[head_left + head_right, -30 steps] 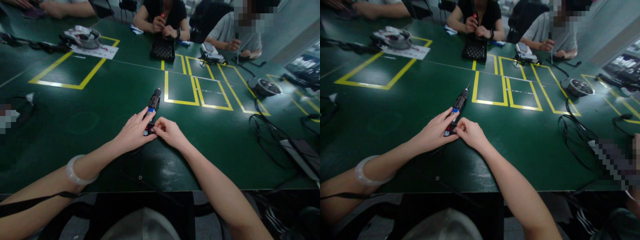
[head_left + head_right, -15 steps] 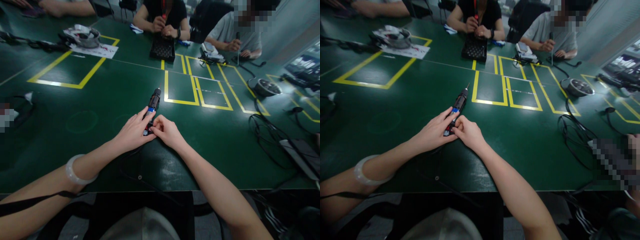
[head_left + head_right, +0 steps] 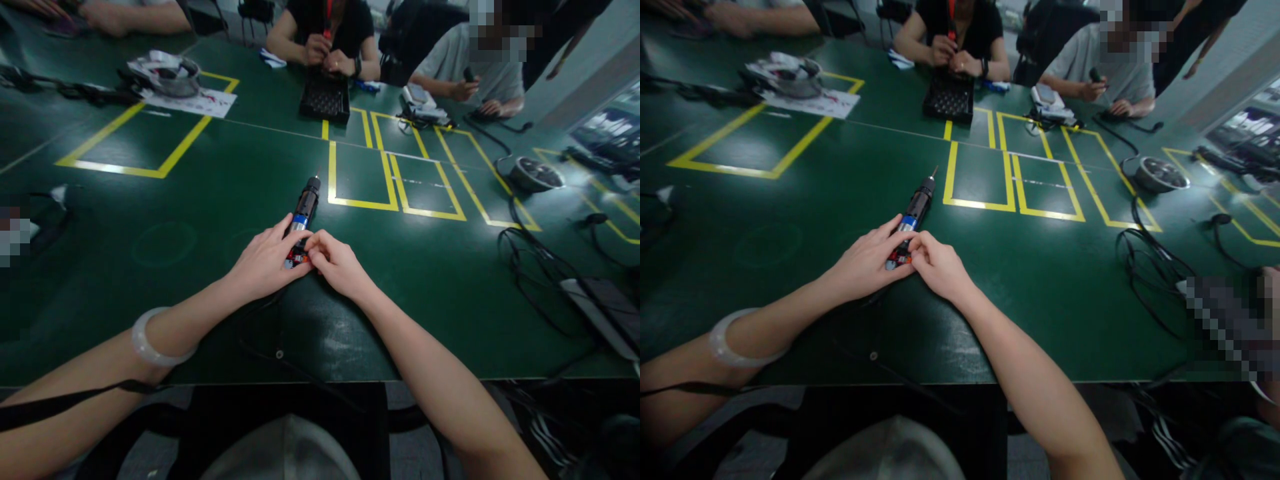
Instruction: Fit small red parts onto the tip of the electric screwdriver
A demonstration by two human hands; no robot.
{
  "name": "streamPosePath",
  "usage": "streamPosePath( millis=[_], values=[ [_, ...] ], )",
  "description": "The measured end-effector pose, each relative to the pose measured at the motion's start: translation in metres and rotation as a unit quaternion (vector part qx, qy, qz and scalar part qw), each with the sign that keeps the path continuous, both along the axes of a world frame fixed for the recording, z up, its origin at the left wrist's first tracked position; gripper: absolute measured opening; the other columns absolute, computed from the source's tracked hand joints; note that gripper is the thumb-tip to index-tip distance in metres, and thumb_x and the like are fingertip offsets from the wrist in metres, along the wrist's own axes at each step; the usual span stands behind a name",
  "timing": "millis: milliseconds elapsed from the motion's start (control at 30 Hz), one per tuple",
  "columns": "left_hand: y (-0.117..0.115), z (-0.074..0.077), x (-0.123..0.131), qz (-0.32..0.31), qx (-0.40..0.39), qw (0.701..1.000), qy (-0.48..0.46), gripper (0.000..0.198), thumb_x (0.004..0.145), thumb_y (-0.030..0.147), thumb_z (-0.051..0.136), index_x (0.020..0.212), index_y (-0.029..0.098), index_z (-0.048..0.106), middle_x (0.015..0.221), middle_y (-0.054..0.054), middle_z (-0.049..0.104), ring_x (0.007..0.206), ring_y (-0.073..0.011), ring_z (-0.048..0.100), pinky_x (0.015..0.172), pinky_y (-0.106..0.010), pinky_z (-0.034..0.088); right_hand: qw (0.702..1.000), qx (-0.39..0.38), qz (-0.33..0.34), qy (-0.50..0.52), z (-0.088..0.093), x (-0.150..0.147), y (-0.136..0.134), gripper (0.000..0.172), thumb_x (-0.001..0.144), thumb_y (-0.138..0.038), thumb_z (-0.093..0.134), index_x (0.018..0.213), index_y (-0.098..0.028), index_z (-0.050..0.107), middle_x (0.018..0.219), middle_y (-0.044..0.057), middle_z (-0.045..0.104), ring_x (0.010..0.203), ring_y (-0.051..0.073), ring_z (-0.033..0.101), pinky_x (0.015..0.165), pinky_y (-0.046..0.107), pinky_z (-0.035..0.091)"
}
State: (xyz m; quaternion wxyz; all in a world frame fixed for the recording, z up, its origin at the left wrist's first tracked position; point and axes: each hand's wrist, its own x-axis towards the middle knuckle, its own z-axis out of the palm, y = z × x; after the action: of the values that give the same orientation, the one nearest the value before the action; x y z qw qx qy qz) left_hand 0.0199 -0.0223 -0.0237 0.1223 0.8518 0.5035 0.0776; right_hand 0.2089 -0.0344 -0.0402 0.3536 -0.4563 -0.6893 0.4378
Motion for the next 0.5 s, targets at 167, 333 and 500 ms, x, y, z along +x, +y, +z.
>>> streamPosePath(
  millis=[167, 333, 500],
  values=[
    [-0.001, 0.0023, -0.0003, -0.017, 0.042, 0.999, 0.023, 0.056, 0.099, 0.056, 0.049, 0.143, 0.023, 0.059, 0.159, -0.024, 0.04, 0.14, -0.0405, 0.049, 0.112, -0.053, 0.04, 1.0, 0.007, -0.001, 0.0, -0.0006, 0.0028, 0.0023, 0.007, 0.093, -0.028, 0.051, 0.091, -0.022, 0.052, 0.073, -0.006, 0.055, 0.06, 0.01, 0.053, 0.063, 0.024, 0.042],
    [-0.0009, 0.0033, 0.0001, -0.038, 0.065, 0.996, 0.057, 0.053, 0.099, 0.054, 0.049, 0.142, 0.026, 0.062, 0.156, -0.021, 0.043, 0.144, -0.0386, 0.044, 0.119, -0.057, 0.03, 1.0, 0.015, -0.014, 0.002, -0.0054, 0.0074, 0.0066, 0.013, 0.095, -0.034, 0.052, 0.092, -0.021, 0.054, 0.072, -0.004, 0.058, 0.061, 0.011, 0.053, 0.061, 0.024, 0.042],
    [0.0005, 0.0072, 0.0, -0.053, 0.095, 0.992, 0.067, 0.048, 0.097, 0.05, 0.05, 0.131, 0.023, 0.068, 0.134, -0.018, 0.057, 0.124, -0.0356, 0.057, 0.112, -0.053, 0.038, 1.0, 0.016, -0.01, -0.002, -0.0049, 0.0091, 0.0078, 0.014, 0.094, -0.033, 0.053, 0.089, -0.02, 0.056, 0.072, -0.004, 0.059, 0.06, 0.01, 0.051, 0.061, 0.024, 0.041]
  ],
)
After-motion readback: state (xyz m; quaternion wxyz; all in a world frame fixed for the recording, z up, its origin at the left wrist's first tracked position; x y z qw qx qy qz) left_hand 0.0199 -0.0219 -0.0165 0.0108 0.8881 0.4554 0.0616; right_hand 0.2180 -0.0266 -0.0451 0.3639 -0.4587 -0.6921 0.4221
